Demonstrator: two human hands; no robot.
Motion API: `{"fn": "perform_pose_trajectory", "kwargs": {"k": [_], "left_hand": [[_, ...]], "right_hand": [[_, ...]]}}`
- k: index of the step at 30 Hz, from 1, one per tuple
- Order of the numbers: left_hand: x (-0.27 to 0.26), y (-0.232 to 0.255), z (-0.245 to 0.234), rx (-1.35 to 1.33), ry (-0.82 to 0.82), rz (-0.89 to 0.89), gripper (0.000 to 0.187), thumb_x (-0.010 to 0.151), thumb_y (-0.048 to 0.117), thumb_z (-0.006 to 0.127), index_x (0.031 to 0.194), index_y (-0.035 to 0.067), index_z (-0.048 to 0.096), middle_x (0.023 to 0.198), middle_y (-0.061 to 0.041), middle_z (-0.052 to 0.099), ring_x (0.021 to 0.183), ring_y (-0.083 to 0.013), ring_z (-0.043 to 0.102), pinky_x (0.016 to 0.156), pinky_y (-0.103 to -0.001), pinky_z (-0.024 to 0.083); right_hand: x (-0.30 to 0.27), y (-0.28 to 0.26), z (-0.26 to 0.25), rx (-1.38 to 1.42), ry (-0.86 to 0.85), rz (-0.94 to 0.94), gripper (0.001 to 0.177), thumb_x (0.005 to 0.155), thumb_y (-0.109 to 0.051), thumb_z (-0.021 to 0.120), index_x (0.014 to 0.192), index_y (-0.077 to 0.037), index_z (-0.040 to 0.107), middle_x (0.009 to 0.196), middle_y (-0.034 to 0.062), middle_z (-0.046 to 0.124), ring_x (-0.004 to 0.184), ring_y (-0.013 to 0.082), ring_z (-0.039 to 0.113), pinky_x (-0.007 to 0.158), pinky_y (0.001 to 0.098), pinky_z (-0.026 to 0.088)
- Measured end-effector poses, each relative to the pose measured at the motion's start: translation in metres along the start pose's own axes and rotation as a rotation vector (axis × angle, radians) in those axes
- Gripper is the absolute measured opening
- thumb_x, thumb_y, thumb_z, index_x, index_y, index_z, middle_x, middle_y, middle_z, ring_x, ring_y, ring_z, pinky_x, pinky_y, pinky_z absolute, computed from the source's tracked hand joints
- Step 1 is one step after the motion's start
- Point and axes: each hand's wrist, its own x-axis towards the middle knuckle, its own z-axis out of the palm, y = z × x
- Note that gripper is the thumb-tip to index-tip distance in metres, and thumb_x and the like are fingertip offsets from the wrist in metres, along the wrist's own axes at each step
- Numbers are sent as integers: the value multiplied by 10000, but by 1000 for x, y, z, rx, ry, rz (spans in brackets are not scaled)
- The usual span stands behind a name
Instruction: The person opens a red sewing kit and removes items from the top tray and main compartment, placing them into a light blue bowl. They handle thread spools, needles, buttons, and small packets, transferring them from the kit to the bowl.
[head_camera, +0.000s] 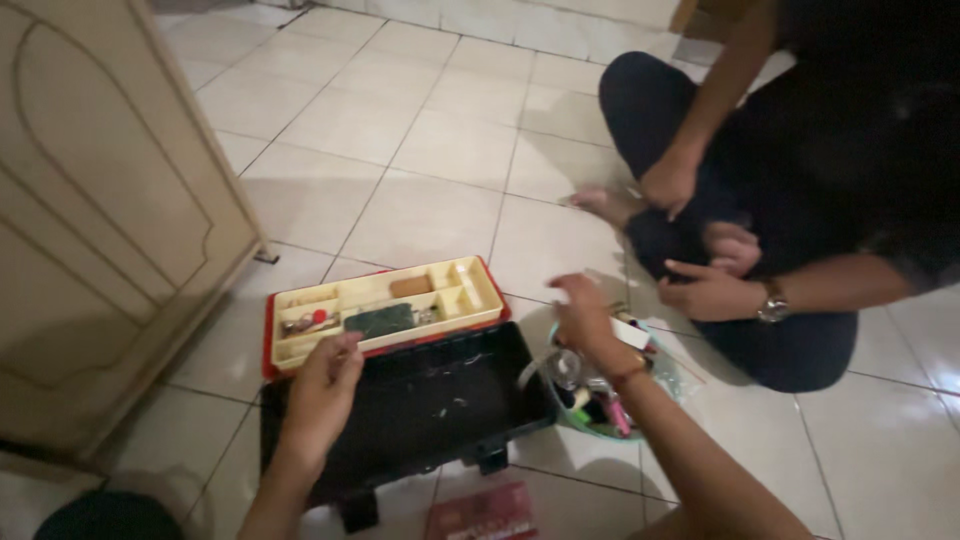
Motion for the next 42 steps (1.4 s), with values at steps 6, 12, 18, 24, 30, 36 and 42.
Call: {"fn": "perform_pose_trajectory", "kwargs": {"k": [6, 12, 18, 24, 30, 36, 42], "left_hand": [[-11, -22, 23, 129, -101, -47, 266, 968, 181, 654, 1208, 75, 698, 1067, -90, 760, 924, -196, 722, 862, -328, 565], [-23, -35, 27, 137, -154, -53, 273, 945, 159, 667, 1204, 77, 702, 1044, -105, 761, 928, -203, 724, 864, -329, 566], [-31, -17, 36, 160, -177, -47, 288, 941, 197, 671, 1209, 96, 701, 1099, -89, 769, 1006, -191, 741, 918, -328, 567], [-54, 56, 65, -136, -350, -395, 425, 1001, 385, 545, 1343, 154, 644, 1251, -99, 755, 1107, -216, 731, 969, -383, 590], [-65, 97, 100, -612, -305, -731, 488, 1000, 486, 524, 1380, 196, 427, 1340, -93, 635, 1165, -250, 719, 948, -498, 598], [-57, 69, 88, -739, -162, -654, 395, 1012, 359, 551, 1330, 131, 496, 1187, -141, 638, 1047, -269, 683, 897, -537, 641], [-46, 58, 82, -881, -176, -619, 395, 974, 298, 565, 1333, 150, 487, 1259, -81, 687, 1092, -239, 724, 879, -518, 632]], "right_hand": [[-58, 64, -74, -118, -166, 243, 303, 800, -122, 733, 1102, -125, 761, 1105, 164, 696, 1031, 377, 679, 913, 458, 541], [-75, 50, -82, -53, -86, 93, 281, 803, -135, 750, 1081, -107, 718, 1160, 150, 651, 1019, 381, 677, 838, 448, 562], [-71, 12, -108, -134, -69, 19, 325, 774, -161, 772, 1095, -139, 719, 1122, 122, 650, 985, 359, 678, 797, 444, 559], [-58, -57, -107, -100, -132, -147, 400, 818, -82, 702, 1214, -138, 713, 1166, 98, 670, 911, 293, 708, 729, 410, 581], [-68, -157, -89, 11, -174, -592, 180, 879, -139, 705, 1055, -100, 713, 1252, 113, 643, 1150, 317, 664, 880, 434, 564], [-42, -108, -70, 275, -201, -374, 483, 857, -207, 728, 1301, -53, 616, 1226, 180, 660, 1091, 337, 663, 947, 450, 531], [27, 105, 6, -55, -128, 255, 389, 894, -315, 734, 1173, -52, 668, 1194, 214, 702, 1138, 399, 659, 986, 483, 519]]}}
